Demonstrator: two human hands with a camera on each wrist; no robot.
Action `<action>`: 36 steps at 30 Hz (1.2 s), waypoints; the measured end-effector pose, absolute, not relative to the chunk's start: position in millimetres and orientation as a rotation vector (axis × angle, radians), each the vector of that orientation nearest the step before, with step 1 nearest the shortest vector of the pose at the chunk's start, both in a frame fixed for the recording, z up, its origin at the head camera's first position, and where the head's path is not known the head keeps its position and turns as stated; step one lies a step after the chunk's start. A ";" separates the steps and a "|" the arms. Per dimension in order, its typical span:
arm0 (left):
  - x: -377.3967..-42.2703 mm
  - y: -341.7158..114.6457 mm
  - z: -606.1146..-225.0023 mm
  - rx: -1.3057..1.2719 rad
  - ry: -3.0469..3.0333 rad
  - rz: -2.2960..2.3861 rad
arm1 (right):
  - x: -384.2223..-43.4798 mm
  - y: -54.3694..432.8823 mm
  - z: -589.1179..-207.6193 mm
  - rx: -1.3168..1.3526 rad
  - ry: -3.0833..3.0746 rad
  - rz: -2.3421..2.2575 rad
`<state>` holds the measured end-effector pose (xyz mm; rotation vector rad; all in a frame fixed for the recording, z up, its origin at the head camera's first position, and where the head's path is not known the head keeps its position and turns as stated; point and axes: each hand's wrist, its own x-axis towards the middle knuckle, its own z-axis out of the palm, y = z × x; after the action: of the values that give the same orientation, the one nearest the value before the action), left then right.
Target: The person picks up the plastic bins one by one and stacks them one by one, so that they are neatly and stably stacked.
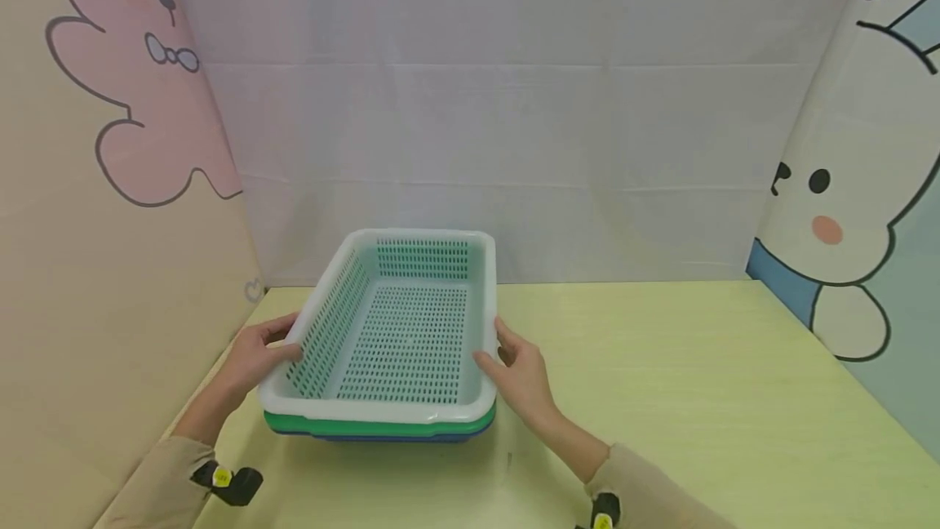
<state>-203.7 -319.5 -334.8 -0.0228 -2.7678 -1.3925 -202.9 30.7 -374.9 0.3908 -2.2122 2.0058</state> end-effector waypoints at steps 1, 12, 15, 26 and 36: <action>-203.4 -319.6 -336.5 -0.022 -2.767 -1.392 | -202.6 30.4 -376.1 0.391 -2.204 2.015; -196.2 -320.4 -353.4 0.000 -2.760 -1.441 | -199.8 28.9 -384.4 0.422 -2.141 2.098; -195.9 -320.7 -356.7 0.019 -2.746 -1.491 | -200.5 28.2 -386.1 0.414 -2.124 2.110; -196.8 -315.9 -356.4 0.066 -2.723 -1.536 | -201.9 29.9 -390.1 0.423 -2.131 2.095; -194.4 -313.3 -356.3 0.111 -2.668 -1.614 | -201.3 31.5 -389.5 0.451 -2.142 2.073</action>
<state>-194.4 -313.3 -356.3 0.1112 -2.6682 -1.6138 -201.3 31.5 -389.5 0.4507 -2.1424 2.0726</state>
